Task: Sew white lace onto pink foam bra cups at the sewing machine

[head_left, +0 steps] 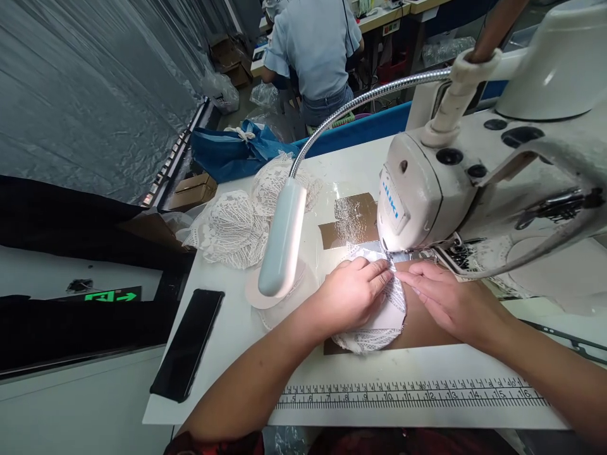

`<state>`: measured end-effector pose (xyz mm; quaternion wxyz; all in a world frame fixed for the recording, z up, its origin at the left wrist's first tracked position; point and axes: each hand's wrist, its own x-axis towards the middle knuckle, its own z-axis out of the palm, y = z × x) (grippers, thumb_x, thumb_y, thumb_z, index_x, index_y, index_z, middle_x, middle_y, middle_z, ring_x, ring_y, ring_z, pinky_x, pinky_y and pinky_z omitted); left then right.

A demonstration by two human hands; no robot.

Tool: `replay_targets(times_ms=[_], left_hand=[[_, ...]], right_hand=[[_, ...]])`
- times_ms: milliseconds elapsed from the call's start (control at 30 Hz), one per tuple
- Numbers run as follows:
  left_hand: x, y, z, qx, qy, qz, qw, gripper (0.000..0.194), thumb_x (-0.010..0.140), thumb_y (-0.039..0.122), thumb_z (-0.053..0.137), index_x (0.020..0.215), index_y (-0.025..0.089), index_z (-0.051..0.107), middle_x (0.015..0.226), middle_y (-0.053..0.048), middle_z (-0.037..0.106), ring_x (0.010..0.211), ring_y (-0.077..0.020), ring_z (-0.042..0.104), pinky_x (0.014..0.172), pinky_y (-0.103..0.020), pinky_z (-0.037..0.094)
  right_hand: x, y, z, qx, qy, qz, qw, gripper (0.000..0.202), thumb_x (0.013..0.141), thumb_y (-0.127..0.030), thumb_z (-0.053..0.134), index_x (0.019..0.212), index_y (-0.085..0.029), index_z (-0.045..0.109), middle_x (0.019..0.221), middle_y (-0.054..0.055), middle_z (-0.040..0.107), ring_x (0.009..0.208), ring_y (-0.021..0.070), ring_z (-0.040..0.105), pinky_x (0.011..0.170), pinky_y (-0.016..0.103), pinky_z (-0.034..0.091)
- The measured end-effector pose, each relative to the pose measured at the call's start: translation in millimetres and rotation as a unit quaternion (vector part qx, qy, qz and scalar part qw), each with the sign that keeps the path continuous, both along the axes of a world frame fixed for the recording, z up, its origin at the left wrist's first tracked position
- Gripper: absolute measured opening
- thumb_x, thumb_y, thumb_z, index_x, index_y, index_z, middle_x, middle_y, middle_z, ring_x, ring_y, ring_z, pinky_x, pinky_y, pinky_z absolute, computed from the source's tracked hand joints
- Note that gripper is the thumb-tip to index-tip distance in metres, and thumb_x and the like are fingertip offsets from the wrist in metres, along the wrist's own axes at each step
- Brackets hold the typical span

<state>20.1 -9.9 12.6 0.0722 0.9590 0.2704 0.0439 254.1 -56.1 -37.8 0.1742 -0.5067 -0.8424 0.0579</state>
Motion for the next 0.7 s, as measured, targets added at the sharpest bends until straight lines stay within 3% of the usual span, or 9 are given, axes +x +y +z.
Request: replay_targets(times_ms=[133, 233, 467, 700], left_hand=[[-1.2, 1.0, -3.7, 0.021, 0.009, -0.012, 1.0, 0.042, 0.102, 0.028, 0.036, 0.132, 0.009, 0.059, 0.14, -0.014, 0.057, 0.096, -0.0236, 0.059, 0.082, -0.038, 0.052], [-1.9, 2.4, -6.2, 0.025, 0.004, -0.019, 1.0, 0.043, 0.102, 0.028, 0.036, 0.133, 0.009, 0.059, 0.141, -0.015, 0.056, 0.095, -0.0235, 0.059, 0.081, -0.037, 0.051], [-3.4, 7.3, -8.9, 0.027, -0.024, -0.01, 0.999, 0.042, 0.098, 0.026, 0.043, 0.133, 0.009, 0.059, 0.14, -0.014, 0.058, 0.098, -0.0262, 0.055, 0.083, -0.04, 0.05], [-5.8, 9.6, -5.7, 0.013, -0.032, -0.028, 0.999, 0.04, 0.096, 0.022, 0.048, 0.132, 0.009, 0.059, 0.139, -0.013, 0.059, 0.108, -0.0265, 0.055, 0.09, -0.04, 0.049]], right_hand=[[-2.5, -0.8, 0.8, 0.011, -0.048, -0.005, 0.999, 0.048, 0.093, -0.018, 0.041, 0.134, -0.033, 0.06, 0.106, 0.008, 0.07, 0.072, 0.0191, 0.063, 0.048, 0.028, 0.041], [-5.2, 0.9, 5.5, 0.028, -0.061, -0.012, 0.998, 0.043, 0.095, -0.021, 0.042, 0.131, -0.033, 0.063, 0.102, 0.007, 0.071, 0.071, 0.0185, 0.063, 0.045, 0.028, 0.038], [-9.4, 6.8, 14.3, 0.064, -0.083, 0.033, 0.994, 0.042, 0.094, -0.011, 0.042, 0.126, -0.023, 0.067, 0.108, 0.007, 0.073, 0.085, 0.0163, 0.067, 0.067, 0.025, 0.05], [-11.5, 6.1, 14.5, 0.111, -0.094, 0.047, 0.988, 0.042, 0.092, -0.008, 0.042, 0.121, -0.017, 0.071, 0.102, 0.012, 0.075, 0.077, 0.0169, 0.069, 0.061, 0.025, 0.05]])
